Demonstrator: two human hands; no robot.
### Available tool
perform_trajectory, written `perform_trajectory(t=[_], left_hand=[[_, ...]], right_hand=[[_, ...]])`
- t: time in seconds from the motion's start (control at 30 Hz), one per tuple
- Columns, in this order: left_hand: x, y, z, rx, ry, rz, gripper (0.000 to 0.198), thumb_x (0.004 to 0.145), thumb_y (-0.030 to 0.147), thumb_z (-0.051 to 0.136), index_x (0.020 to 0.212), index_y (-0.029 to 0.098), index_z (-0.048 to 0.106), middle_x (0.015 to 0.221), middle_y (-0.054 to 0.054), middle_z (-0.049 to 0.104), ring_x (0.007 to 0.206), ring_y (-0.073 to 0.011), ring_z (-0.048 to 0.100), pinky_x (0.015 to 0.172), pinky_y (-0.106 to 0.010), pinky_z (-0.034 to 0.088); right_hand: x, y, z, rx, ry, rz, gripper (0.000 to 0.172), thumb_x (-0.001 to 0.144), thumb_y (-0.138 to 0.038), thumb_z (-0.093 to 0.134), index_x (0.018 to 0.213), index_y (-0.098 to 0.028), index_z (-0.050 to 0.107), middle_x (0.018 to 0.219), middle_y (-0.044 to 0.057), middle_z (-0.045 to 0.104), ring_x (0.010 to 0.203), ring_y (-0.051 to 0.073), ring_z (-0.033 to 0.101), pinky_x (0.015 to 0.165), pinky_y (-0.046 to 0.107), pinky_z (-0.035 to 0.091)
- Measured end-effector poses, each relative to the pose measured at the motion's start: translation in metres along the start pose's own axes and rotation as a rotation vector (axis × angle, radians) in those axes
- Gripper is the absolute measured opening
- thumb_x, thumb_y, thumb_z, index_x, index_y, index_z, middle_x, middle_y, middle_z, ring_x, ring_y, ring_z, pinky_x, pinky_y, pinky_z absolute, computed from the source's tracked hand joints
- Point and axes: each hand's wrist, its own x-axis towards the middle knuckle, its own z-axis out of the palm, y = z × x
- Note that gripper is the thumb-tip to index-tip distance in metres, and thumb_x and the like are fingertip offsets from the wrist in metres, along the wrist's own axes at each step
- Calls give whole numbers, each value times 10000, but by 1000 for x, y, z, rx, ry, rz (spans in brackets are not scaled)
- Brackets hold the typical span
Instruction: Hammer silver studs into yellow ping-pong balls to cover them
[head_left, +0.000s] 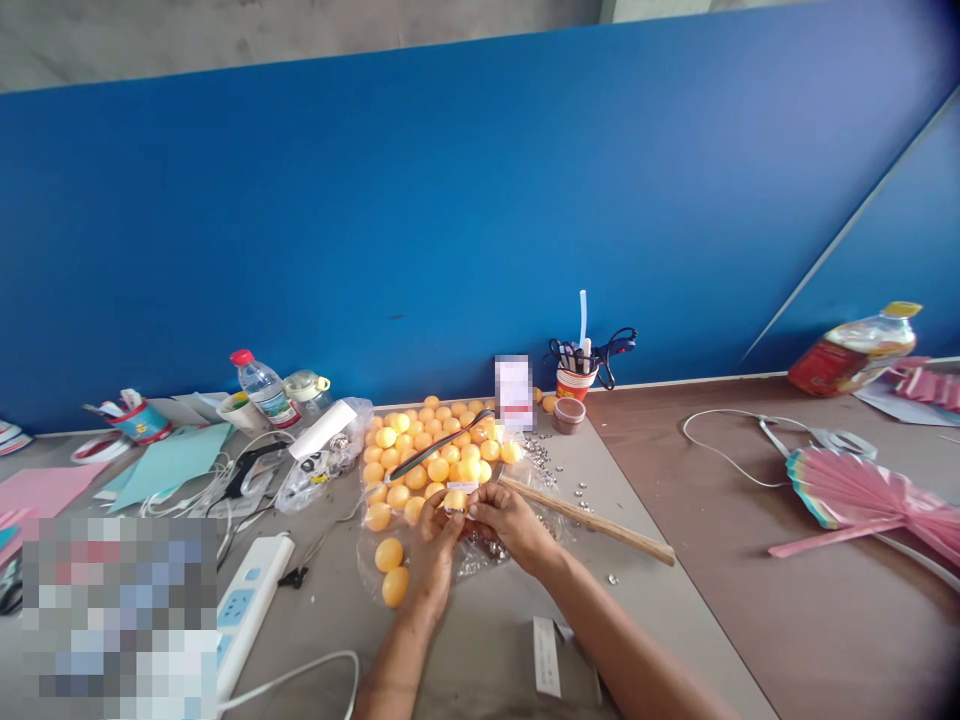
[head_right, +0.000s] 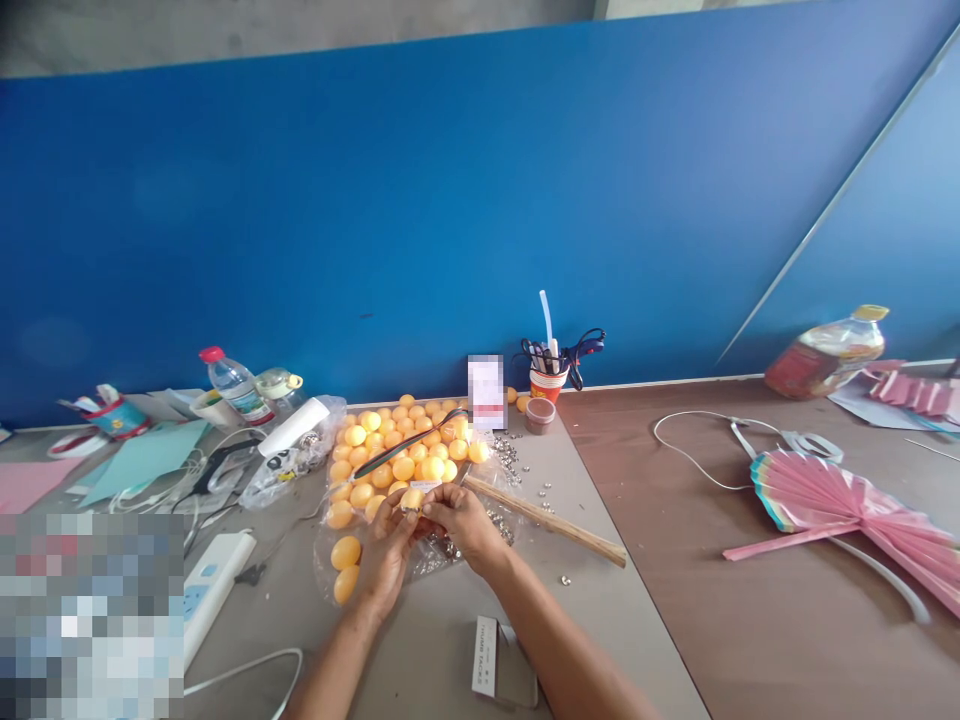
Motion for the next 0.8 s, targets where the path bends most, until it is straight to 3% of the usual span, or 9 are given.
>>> perform_trajectory(t=[0.63, 0.8], left_hand=[[0, -3, -4, 23, -2, 10, 441, 694, 424, 836, 1039, 233, 640, 938, -55, 739, 934, -288, 703, 836, -426, 552], [0, 0, 1, -44, -13, -9, 440, 677, 427, 841, 1005, 207, 648, 907, -63, 735, 916, -283, 708, 839, -423, 555]], right_hand=[[-1, -1, -2, -61, -64, -18, 364, 673, -466, 794, 654, -171, 582, 510, -58, 481, 482, 69, 337, 507, 242, 224], [-1, -1, -3, 20, -78, -10, 388, 655, -476, 805, 643, -173, 563, 494, -63, 459, 476, 68, 329, 504, 242, 199]])
